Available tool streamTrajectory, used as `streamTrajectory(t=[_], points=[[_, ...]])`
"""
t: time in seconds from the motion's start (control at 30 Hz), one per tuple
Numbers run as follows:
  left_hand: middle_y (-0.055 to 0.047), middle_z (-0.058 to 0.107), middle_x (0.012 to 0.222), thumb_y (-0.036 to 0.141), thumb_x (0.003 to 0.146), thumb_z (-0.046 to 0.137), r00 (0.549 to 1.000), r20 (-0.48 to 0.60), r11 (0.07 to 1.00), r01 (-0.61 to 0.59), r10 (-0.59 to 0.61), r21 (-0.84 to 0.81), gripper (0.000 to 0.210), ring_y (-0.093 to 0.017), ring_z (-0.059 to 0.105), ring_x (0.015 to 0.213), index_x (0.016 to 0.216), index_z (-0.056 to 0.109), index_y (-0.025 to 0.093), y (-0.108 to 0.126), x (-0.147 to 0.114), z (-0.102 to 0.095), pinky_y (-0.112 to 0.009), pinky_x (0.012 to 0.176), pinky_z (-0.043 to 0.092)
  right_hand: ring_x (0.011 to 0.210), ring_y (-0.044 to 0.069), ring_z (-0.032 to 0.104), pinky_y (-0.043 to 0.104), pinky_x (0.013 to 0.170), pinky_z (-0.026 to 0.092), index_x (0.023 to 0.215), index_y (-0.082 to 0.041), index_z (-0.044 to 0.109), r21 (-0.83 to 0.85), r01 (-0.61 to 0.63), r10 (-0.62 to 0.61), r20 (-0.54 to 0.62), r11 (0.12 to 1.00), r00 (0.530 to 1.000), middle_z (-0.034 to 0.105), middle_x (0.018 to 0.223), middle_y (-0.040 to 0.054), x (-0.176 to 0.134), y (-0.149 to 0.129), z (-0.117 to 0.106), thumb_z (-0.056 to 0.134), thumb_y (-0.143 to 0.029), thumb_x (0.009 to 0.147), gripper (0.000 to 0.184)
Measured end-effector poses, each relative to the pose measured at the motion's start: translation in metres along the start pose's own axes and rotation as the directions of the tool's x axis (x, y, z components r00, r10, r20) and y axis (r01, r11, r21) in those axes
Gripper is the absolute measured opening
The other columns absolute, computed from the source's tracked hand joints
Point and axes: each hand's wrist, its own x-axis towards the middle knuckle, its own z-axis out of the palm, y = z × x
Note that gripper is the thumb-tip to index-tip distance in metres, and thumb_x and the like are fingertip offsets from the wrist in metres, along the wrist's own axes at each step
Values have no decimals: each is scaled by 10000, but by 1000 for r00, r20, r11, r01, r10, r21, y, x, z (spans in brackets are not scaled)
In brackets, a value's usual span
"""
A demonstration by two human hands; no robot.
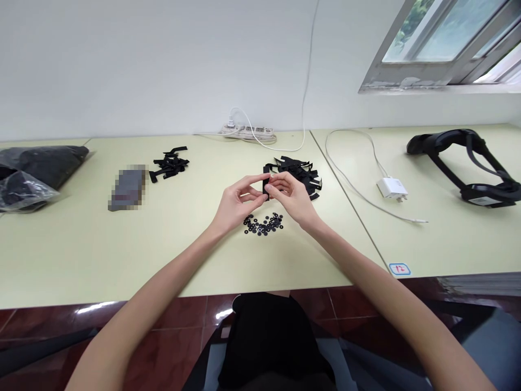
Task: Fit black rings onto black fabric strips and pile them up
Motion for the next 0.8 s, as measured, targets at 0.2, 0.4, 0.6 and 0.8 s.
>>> streamTrajectory(t=[0.2, 0.4, 0.6, 0.8], points=[[-95, 730, 1437, 336, 944, 838, 1000, 11, 1000, 2, -2, -25, 438, -152, 753, 947, 1373, 774, 276, 2, -1, 0, -356, 929, 709, 935, 204, 731, 382, 885, 627, 957, -245, 765, 18, -12, 11, 77, 1000, 997, 760, 986, 30, 1, -6, -2, 808, -571, 927, 331], [-85, 728, 1428, 333, 938, 846, 1000, 13, 999, -2, 2, -36, 441, -147, 750, 953, 1372, 778, 292, 3, -1, 1, -371, 975, 703, 971, 218, 744, 392, 918, 649, 1000, -253, 773, 65, -32, 29, 41, 997, 999, 762, 994, 28, 1, -5, -2, 853, -580, 879, 357], [-77, 740, 1404, 335, 930, 856, 1000, 26, 998, 6, -5, -58, 460, -142, 749, 929, 1382, 776, 302, 6, 0, 1, -368, 964, 707, 973, 212, 737, 391, 932, 646, 972, -261, 783, 115, -56, 52, 31, 992, 998, 761, 973, 19, 2, -5, -3, 894, -575, 842, 357], [-83, 732, 1434, 357, 924, 863, 1000, 24, 999, 7, -5, -51, 477, -152, 749, 920, 1389, 771, 307, 8, 0, 0, -379, 941, 716, 993, 220, 744, 418, 995, 636, 946, -250, 764, 97, -82, 76, 61, 992, 995, 770, 986, 26, 1, -11, -5, 909, -580, 826, 379]])
